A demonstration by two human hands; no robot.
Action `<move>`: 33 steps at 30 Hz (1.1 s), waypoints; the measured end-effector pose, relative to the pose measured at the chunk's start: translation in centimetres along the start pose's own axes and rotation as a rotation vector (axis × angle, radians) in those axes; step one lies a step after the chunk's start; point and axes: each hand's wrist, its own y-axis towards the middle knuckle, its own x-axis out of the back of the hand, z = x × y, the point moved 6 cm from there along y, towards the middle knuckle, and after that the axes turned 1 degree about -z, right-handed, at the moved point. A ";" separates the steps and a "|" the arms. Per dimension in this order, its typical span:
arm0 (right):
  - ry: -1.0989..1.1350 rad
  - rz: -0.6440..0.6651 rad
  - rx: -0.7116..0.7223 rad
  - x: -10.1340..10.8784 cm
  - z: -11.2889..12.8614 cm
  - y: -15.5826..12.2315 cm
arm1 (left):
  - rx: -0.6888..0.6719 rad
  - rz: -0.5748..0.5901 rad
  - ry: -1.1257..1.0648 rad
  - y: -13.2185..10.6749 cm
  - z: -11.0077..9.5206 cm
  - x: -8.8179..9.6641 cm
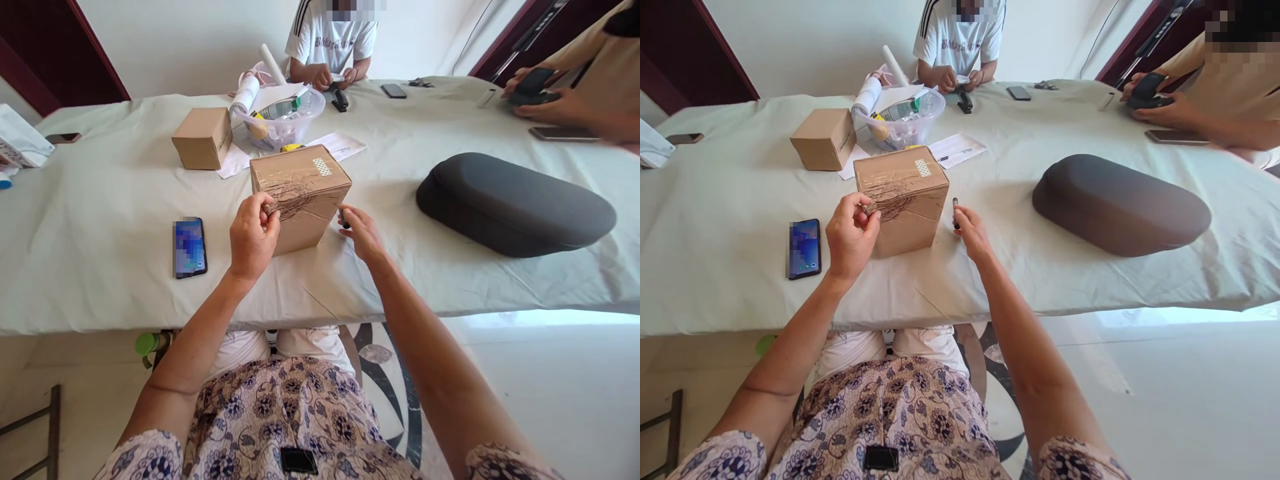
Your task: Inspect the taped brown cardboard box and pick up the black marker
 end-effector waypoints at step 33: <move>0.330 -0.259 0.769 -1.7 19.4 -11.5 | 0.111 0.366 -0.262 -1.4 3.2 -1.6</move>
